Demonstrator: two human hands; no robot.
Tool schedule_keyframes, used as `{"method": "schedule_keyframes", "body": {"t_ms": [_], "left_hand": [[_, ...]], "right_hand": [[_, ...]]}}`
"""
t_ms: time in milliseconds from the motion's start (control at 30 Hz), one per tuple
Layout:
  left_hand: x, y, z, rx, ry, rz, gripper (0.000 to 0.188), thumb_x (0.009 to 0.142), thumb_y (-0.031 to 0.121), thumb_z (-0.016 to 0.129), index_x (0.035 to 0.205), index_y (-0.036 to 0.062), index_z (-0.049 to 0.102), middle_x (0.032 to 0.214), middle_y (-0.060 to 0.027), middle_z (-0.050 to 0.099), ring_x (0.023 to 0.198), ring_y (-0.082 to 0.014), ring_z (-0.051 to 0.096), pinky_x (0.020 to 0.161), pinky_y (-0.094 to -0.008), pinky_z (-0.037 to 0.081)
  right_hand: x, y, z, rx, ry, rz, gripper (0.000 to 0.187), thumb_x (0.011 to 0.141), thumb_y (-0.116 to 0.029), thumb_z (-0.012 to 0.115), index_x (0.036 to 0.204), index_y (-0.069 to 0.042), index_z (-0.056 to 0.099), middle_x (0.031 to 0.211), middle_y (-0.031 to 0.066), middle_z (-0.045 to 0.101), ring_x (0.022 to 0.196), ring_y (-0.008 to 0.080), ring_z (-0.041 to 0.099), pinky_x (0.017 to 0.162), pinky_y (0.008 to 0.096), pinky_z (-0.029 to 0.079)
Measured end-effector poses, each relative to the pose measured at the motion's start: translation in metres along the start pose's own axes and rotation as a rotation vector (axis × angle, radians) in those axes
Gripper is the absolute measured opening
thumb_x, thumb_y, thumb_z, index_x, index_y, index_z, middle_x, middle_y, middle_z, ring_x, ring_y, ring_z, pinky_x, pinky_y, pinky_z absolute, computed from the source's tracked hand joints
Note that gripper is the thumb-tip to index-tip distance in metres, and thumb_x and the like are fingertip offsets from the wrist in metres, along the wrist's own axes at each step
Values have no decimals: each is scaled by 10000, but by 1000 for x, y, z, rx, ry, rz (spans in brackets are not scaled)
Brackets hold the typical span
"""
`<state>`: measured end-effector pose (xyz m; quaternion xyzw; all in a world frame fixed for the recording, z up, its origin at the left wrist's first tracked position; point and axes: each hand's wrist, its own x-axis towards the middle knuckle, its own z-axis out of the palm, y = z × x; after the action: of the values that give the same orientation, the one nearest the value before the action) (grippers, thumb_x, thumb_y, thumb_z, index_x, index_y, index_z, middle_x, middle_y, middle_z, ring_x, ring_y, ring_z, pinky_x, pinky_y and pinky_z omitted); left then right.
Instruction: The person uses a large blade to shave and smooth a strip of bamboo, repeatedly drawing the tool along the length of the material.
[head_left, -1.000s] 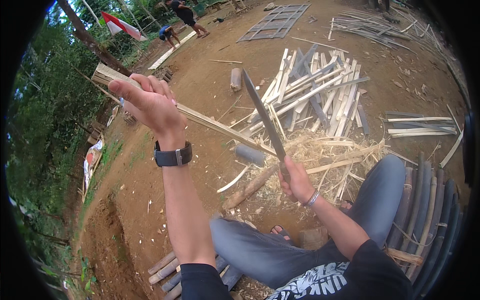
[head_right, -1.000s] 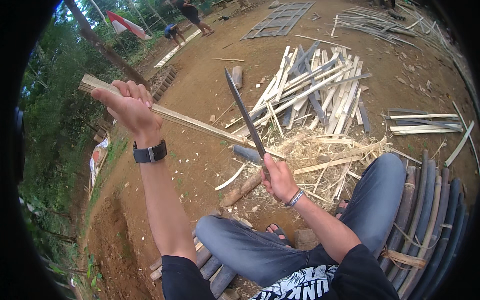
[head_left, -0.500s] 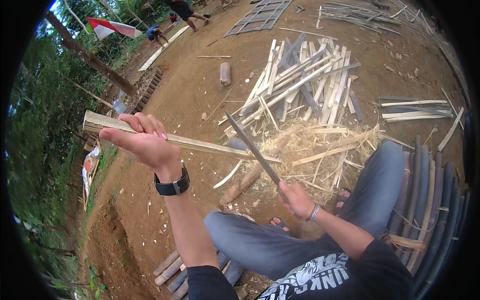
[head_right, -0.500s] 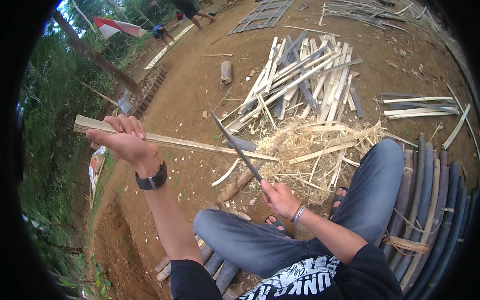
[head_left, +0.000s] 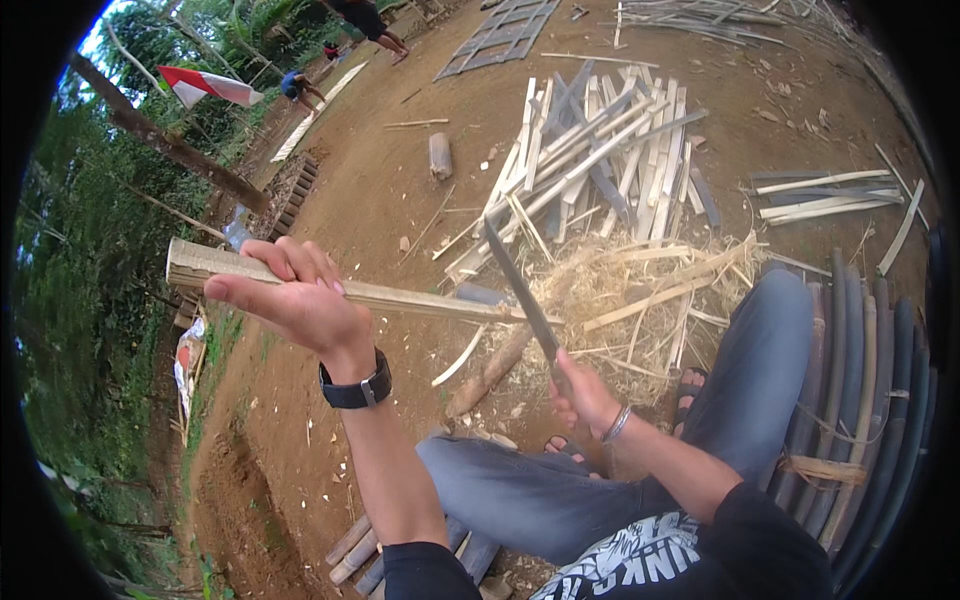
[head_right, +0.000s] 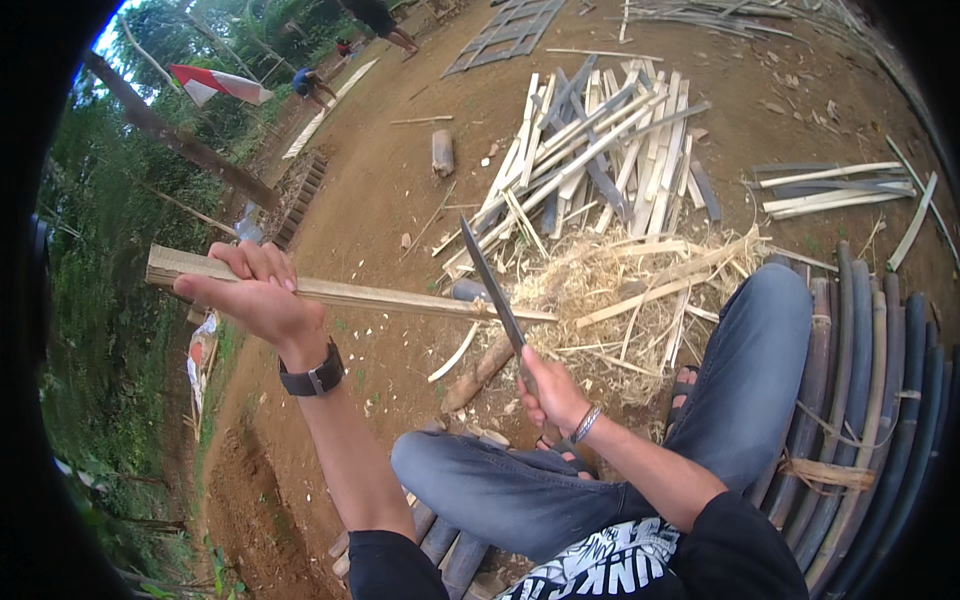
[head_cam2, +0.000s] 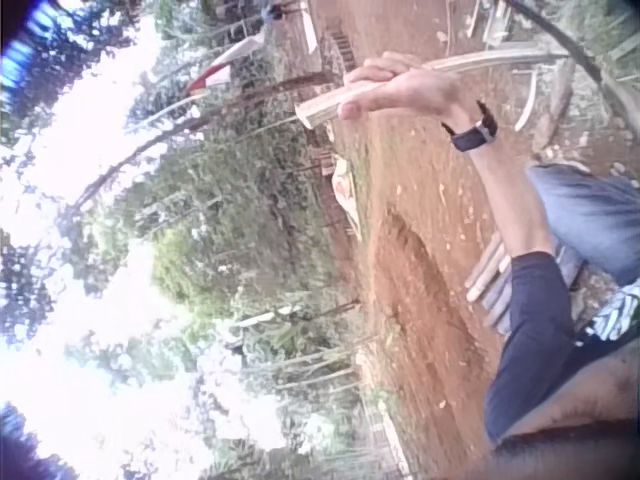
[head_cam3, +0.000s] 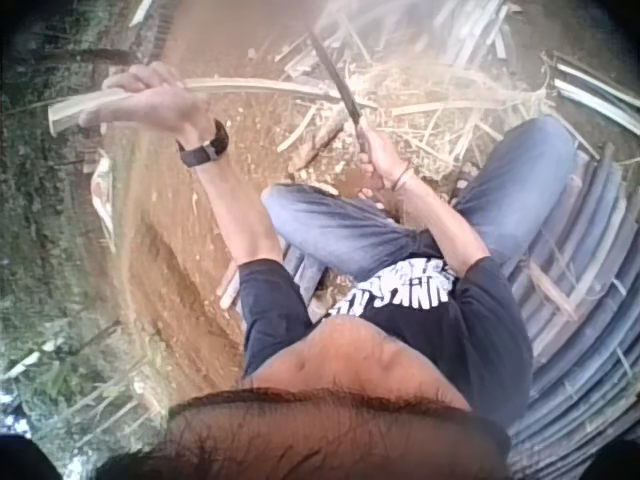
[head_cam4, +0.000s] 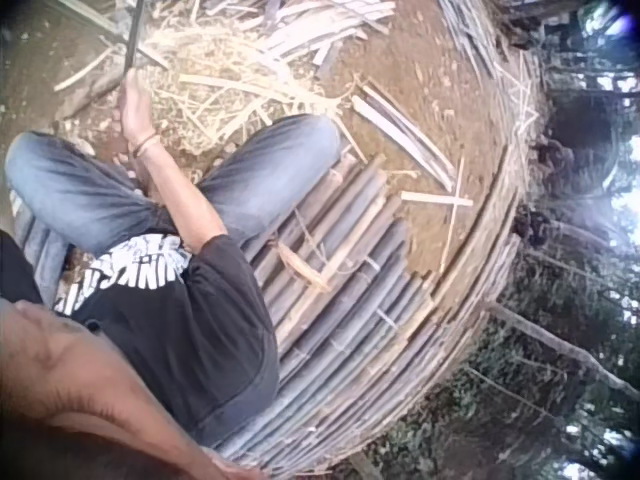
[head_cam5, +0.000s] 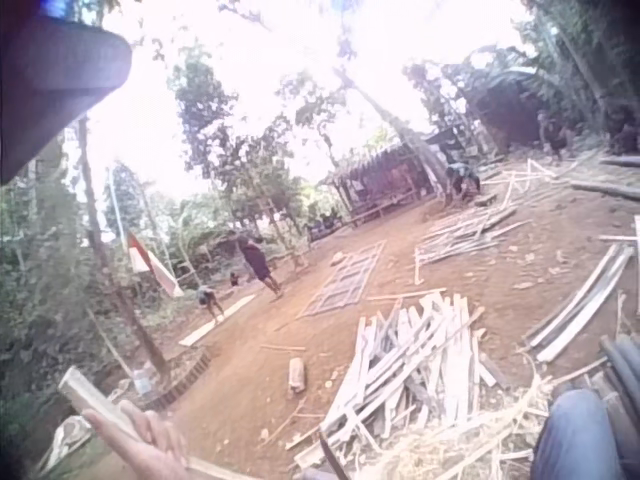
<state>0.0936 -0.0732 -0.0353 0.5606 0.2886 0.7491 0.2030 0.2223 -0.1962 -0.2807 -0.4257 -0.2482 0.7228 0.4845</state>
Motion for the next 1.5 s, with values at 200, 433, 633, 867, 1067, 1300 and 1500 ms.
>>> {"method": "schedule_keyframes", "body": {"t_ms": [200, 433, 633, 867, 1067, 1300, 1500], "left_hand": [[5, -2, 17, 80, -17, 4, 639, 840, 778, 214, 650, 168, 248, 500, 59, 206, 411, -56, 210, 371, -209, 157], [12, -11, 25, 101, 17, 6, 631, 854, 763, 212, 663, 163, 253, 525, 55, 194, 428, -66, 210, 387, -229, 161], [7, -17, 61, 89, -52, -8, 618, 864, 750, 199, 667, 167, 252, 522, 53, 192, 424, -63, 217, 374, -208, 177], [20, -14, 27, 135, 1, 38, 604, 881, 729, 187, 669, 166, 243, 510, 55, 195, 414, -61, 217, 369, -212, 179], [24, -17, 57, 31, -16, 7, 614, 874, 738, 190, 658, 164, 235, 513, 50, 200, 415, -68, 206, 383, -214, 164], [21, -18, 36, 122, -4, 24, 636, 854, 762, 228, 649, 160, 238, 508, 49, 200, 404, -64, 213, 364, -213, 159], [27, -25, 27, 131, 34, 28, 633, 858, 759, 226, 653, 161, 240, 514, 51, 196, 407, -61, 216, 363, -211, 158]], "right_hand": [[-11, -39, 1, 99, -49, -310, 623, 951, -573, 344, 671, -34, 483, 466, 1, 398, 358, 93, 385, 350, 241, 324], [-6, -38, -2, 57, -36, -232, 675, 945, -606, 298, 636, -35, 482, 447, -1, 400, 346, 93, 389, 346, 242, 327], [28, 34, -35, -281, 162, -354, 668, 953, -596, 288, 646, -38, 488, 446, -7, 404, 345, 87, 389, 345, 238, 324], [1, -80, -4, 179, -69, -417, 645, 946, -604, 306, 631, -63, 462, 449, -28, 396, 343, 83, 383, 336, 239, 327], [33, 1, -21, -25, 40, -9, 650, 952, -585, 316, 639, -38, 479, 449, -10, 400, 350, 75, 387, 338, 230, 320], [8, -54, -3, 118, -91, -564, 619, 964, -571, 273, 677, -64, 485, 466, -15, 423, 367, 88, 410, 356, 225, 346], [20, -20, -8, -100, 26, -147, 675, 947, -594, 313, 601, -42, 490, 435, -10, 426, 356, 81, 405, 358, 231, 327]]}}
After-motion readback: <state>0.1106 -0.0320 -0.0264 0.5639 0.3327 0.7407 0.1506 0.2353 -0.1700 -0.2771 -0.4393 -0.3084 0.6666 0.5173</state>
